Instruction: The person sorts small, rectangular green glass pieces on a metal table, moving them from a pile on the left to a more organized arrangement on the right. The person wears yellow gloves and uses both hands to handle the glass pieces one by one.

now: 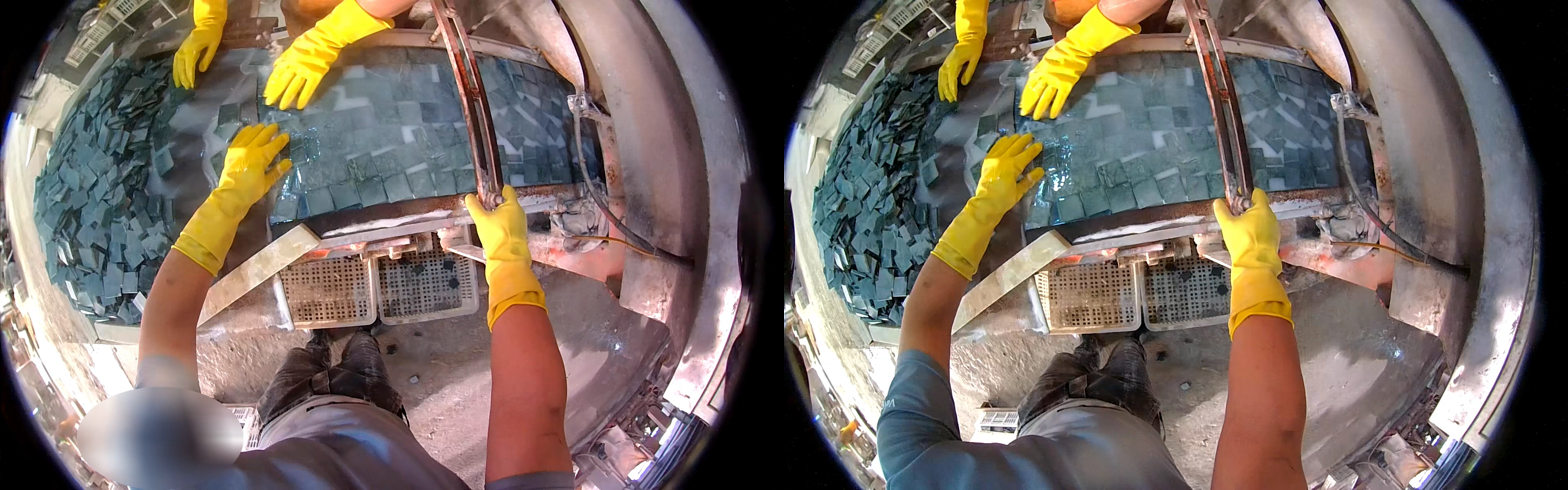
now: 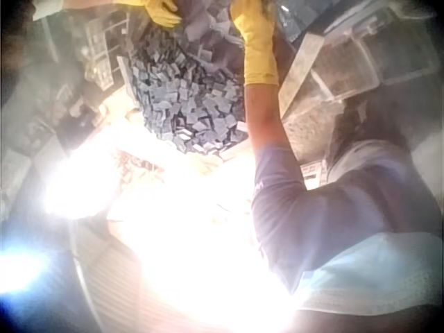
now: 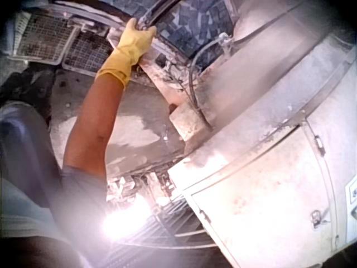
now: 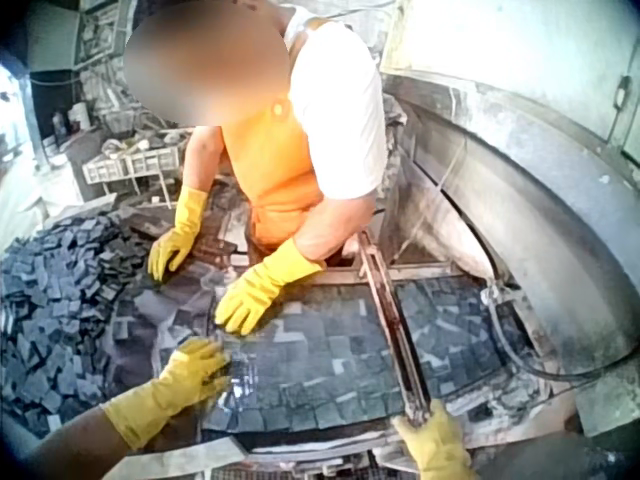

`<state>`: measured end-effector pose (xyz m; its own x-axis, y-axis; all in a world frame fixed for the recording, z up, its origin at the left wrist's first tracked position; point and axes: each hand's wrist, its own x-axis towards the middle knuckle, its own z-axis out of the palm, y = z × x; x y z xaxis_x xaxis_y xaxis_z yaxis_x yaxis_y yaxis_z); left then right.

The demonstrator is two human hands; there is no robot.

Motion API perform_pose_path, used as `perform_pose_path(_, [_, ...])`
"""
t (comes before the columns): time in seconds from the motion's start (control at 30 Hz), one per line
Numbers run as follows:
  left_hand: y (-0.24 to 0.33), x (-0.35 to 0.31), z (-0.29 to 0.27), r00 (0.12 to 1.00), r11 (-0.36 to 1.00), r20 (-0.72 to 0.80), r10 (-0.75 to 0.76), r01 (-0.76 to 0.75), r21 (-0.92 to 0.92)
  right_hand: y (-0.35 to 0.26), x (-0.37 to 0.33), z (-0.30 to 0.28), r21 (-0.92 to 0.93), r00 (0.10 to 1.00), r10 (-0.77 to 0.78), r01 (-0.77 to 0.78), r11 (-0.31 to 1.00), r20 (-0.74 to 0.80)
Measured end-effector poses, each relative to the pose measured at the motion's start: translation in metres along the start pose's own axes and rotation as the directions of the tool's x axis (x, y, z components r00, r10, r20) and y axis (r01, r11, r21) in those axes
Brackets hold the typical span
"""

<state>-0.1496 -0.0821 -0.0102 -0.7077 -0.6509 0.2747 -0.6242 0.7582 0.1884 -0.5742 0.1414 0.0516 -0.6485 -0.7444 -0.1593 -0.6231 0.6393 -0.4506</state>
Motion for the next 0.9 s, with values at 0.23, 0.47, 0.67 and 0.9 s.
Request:
perform_pose_path(0.23, [-0.013, 0.01, 0.004, 0.997, 0.995, -0.026, -0.069, 0.067, -0.073, -0.007, -0.002, 0.002, 0.028, 1.0, -0.017, 0.017, 0.999, -0.01])
perform_pose_path(0.47, [0.0, -0.009, 0.018, 0.997, 0.993, -0.077, -0.005, -0.004, -0.12, 0.001, 0.001, 0.002, -0.039, 1.0, 0.011, -0.011, 0.999, -0.011])
perform_pose_path(0.67, [0.013, 0.007, 0.015, 0.991, 0.996, -0.105, -0.088, 0.086, -0.029, -0.007, 0.0, -0.001, 0.037, 1.0, -0.01, 0.01, 0.999, -0.009])
perform_pose_path(0.9, [-0.004, -0.032, -0.018, 0.984, 0.992, -0.121, -0.129, 0.128, -0.019, -0.005, -0.004, -0.003, 0.001, 0.999, -0.026, 0.026, 1.0, -0.035])
